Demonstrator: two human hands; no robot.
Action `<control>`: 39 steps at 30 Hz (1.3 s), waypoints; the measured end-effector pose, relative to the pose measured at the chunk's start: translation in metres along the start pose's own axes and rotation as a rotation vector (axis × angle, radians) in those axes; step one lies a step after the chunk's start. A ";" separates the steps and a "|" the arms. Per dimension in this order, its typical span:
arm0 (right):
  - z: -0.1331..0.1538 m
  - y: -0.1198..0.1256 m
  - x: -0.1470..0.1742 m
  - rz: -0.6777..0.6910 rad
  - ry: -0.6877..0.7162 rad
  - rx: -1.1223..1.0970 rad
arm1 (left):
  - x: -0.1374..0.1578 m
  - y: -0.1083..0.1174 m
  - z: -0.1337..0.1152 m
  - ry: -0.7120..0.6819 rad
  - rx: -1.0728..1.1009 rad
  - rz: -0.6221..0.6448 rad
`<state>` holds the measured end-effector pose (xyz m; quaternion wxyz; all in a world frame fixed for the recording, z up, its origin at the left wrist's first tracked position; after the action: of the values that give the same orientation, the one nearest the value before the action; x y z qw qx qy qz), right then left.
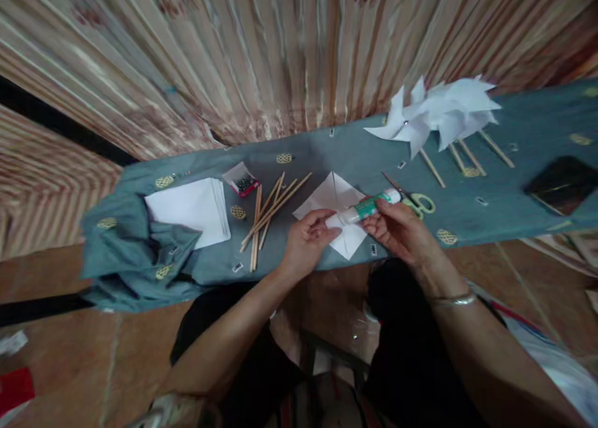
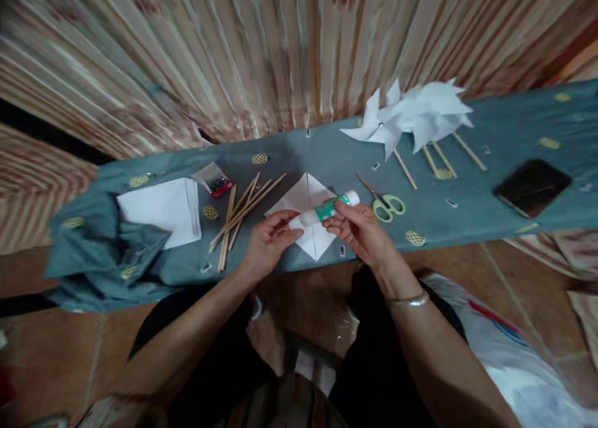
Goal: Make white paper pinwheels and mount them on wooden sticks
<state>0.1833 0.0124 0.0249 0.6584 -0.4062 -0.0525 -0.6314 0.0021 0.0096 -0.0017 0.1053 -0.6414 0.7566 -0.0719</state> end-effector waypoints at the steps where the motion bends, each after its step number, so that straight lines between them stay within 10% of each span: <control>1: -0.001 0.001 0.000 -0.004 0.001 0.007 | 0.000 0.000 0.001 0.002 -0.006 0.006; 39: -0.032 -0.031 -0.024 0.046 0.136 0.324 | 0.009 0.036 -0.012 -0.130 -0.419 0.100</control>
<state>0.1370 0.0163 0.0046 0.7315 -0.2522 -0.0999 -0.6255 -0.0364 0.0061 0.0003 0.0217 -0.6142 0.7775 0.1334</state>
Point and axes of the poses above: each hand's wrist, its own x-axis away from the middle knuckle, its own y-axis out of the back of the hand, z = x × y, the point moved 1 cm from there along -x, towards the middle knuckle, and after that the axes turned 14 degrees about -y, right-handed, at the moved point
